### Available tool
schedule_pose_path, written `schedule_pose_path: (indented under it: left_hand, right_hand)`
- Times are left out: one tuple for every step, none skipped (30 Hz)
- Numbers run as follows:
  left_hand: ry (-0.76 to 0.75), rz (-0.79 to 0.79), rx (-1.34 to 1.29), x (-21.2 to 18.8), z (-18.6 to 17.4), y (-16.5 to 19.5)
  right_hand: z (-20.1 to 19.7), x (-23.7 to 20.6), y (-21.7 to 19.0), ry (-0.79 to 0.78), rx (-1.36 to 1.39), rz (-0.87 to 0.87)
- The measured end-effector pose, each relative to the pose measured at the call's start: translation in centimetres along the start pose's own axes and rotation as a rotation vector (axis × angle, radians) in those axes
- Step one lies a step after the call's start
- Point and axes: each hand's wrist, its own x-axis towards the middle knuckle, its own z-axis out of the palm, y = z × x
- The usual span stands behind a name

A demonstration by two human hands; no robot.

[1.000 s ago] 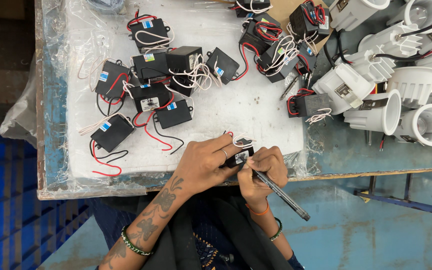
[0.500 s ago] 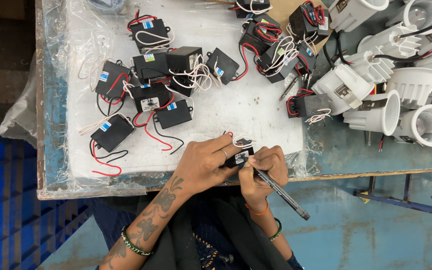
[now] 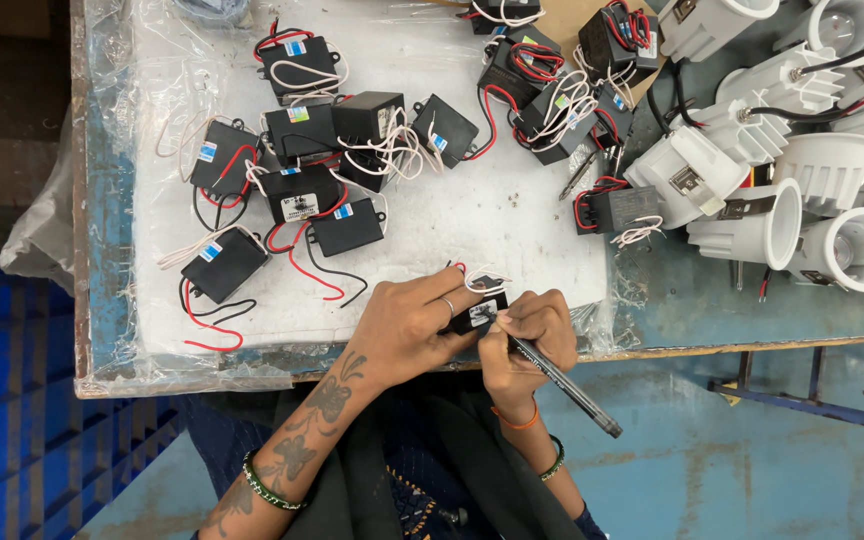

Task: The person sits at a workbench and, one at a time, picks up small black electronic driver modules with red and white wires from a white board, writes on each module with a marker, and sets it back on the board among the others.

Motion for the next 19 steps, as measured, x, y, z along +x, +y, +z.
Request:
schedule_pose_path:
  left_hand:
    - [-0.004,-0.004,-0.001,0.0,0.0,0.0]
    - [0.001,0.0,0.001,0.0,0.0,0.0]
    - [0.005,0.005,0.003,0.0,0.0,0.0]
    - [0.011,0.009,0.006,0.0,0.0,0.0]
    - [0.007,0.011,0.001,-0.1,0.0,0.0]
    - [0.004,0.014,-0.004,-0.1,0.0,0.0]
    - [0.002,0.017,-0.008,-0.1,-0.1,0.0]
    - [0.006,0.014,-0.021,-0.1,-0.2,0.1]
    - [0.01,0.012,-0.035,-0.1,-0.2,0.2]
    - [0.015,0.013,-0.048,-0.1,-0.3,0.4]
    - [0.009,0.001,-0.042,0.0,-0.4,0.6]
    - [0.003,-0.011,-0.036,0.0,-0.5,0.8]
    - [-0.003,-0.02,-0.029,0.0,-0.6,1.1]
    - [0.008,-0.023,-0.027,0.1,-0.8,1.4]
    - [0.019,-0.026,-0.025,0.2,-0.9,1.7]
    - [0.03,-0.03,-0.025,0.2,-0.9,2.0]
    - [0.038,-0.036,-0.018,0.2,-1.0,2.3]
    - [0.045,-0.041,-0.01,0.2,-1.1,2.6]
    - [0.05,-0.045,-0.003,0.3,-1.2,3.0]
  right_hand:
    - [0.0,0.0,0.0,-0.003,0.002,0.002]
    - [-0.1,0.0,0.0,-0.005,0.004,0.004]
    - [-0.2,0.0,0.1,-0.01,0.022,0.004]
    - [-0.4,-0.1,0.0,-0.016,0.041,0.004]
    - [-0.5,-0.2,0.0,-0.022,0.059,0.004]
    - [-0.6,-0.3,0.1,0.006,0.102,0.015]
    - [-0.6,-0.4,0.2,0.034,0.147,0.025]
    - [-0.5,-0.5,0.2,0.063,0.192,0.034]
    - [-0.4,-0.5,0.3,0.098,0.242,0.034]
    - [-0.2,-0.6,0.4,0.134,0.292,0.033]
    - [-0.2,-0.5,0.5,0.17,0.342,0.029]
    - [-0.3,-0.5,0.4,0.183,0.357,0.025]
    - [-0.4,-0.5,0.3,0.197,0.372,0.02]
    - [-0.6,-0.5,0.1,0.211,0.389,0.014]
    - [-1.0,-0.3,0.0,0.23,0.367,0.021]
    - [-1.5,-0.2,-0.2,0.249,0.345,0.028]
    - [-2.2,-0.1,-0.4,0.268,0.322,0.036]
    - [-2.7,0.0,-0.6,0.267,0.274,0.045]
    - [-3.2,0.2,-0.7,0.267,0.226,0.053]
